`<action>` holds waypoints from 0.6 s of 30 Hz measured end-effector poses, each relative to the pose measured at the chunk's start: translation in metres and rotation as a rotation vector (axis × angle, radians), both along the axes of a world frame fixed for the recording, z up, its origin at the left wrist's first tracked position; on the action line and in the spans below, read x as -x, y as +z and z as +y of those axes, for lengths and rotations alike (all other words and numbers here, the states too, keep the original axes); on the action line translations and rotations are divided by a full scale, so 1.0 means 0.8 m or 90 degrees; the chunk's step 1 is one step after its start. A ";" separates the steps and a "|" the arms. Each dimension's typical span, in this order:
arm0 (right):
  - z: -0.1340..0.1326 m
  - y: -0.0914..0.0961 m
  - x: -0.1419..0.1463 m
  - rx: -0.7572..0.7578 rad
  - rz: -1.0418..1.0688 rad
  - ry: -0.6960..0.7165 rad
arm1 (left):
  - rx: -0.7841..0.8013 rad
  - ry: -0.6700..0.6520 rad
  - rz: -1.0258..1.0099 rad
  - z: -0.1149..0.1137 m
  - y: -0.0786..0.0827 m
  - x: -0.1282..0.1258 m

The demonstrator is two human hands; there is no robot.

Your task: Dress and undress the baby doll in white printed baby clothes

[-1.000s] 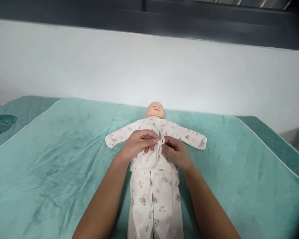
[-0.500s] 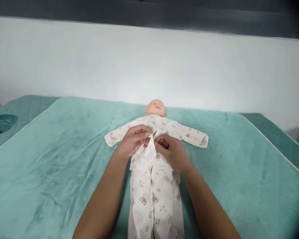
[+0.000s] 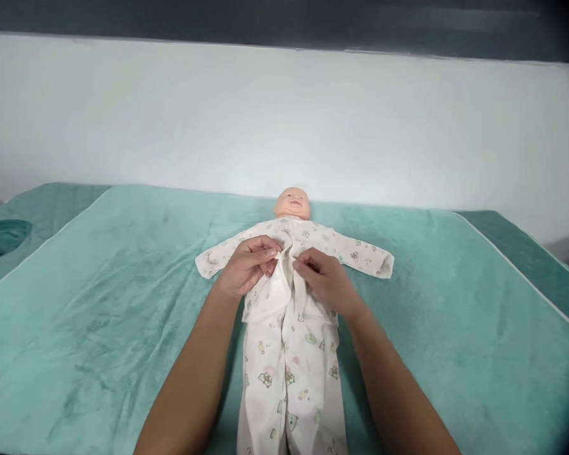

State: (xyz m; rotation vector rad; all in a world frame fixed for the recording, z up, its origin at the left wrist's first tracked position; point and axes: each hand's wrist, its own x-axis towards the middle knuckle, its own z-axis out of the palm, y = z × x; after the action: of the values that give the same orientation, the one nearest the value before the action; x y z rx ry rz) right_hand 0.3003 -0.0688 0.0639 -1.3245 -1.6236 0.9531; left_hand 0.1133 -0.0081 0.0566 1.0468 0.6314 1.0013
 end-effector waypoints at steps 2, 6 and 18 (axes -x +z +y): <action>0.001 -0.004 -0.007 0.031 0.173 0.003 | -0.014 -0.008 0.031 -0.003 0.001 -0.002; 0.001 -0.011 0.001 0.024 0.267 0.024 | -0.041 -0.020 0.072 -0.008 0.004 -0.007; -0.002 -0.012 0.000 0.002 0.230 0.081 | -0.080 -0.034 0.095 -0.010 0.004 -0.007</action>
State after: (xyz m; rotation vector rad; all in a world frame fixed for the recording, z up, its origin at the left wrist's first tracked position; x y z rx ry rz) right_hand 0.3006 -0.0701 0.0541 -0.9895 -1.4363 1.1955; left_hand 0.1192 -0.0157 0.0599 1.2517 0.6646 0.9313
